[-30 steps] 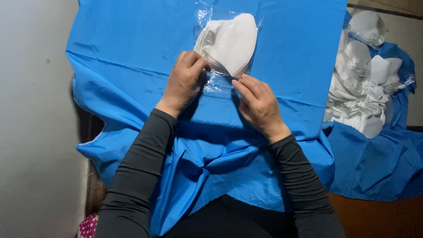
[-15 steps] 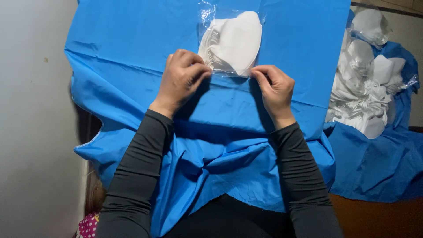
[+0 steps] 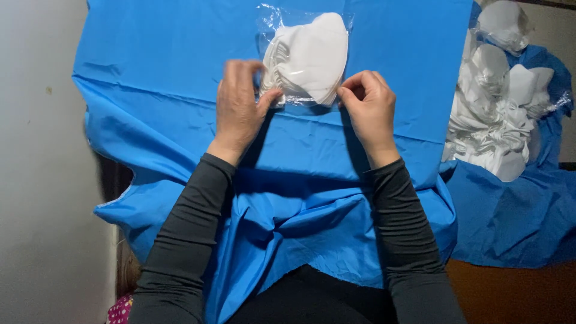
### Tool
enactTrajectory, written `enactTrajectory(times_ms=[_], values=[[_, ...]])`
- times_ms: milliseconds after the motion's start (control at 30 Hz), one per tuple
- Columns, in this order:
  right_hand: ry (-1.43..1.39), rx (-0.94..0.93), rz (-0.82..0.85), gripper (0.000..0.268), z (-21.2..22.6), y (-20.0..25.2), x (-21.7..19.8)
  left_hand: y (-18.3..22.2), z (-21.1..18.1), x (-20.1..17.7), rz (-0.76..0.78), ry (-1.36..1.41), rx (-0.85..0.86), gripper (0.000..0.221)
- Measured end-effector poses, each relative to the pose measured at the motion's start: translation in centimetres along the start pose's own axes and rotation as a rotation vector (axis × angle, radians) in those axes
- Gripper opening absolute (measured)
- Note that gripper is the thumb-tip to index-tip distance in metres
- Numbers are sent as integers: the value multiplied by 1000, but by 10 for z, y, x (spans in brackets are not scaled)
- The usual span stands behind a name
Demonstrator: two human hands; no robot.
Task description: Stacking face masks and placing them into plastic bags for packaging
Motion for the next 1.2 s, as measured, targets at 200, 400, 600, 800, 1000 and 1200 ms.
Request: enactTrajectory(times_ms=[200, 400, 600, 800, 1000, 1200], values=[[-10, 84, 42, 11, 14, 2, -4, 7, -1, -2, 182, 59, -205, 107], [-18, 161, 76, 12, -11, 5, 4, 9, -6, -3, 284, 592, -453, 57], [-131, 184, 79, 25, 13, 20, -7, 12, -4, 1, 134, 1169, -754, 35], [-849, 314, 290, 89, 18, 40, -10, 9, -15, -16, 116, 1280, -845, 36], [-836, 363, 298, 78, -1, 50, -5, -4, 8, -65, 227, 1023, -759, 31], [-621, 280, 150, 57, -54, 40, -110, 9, 45, -86, 31, 909, -794, 30]])
Point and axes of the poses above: each hand's wrist, its own y-axis away from the middle knuckle, its own x-axis out of the palm, z = x × y, the point moved 1 cm from there along -y, towards the middle knuckle, and after that the axes turned 12 degrees about x, right-handed, at the moved point
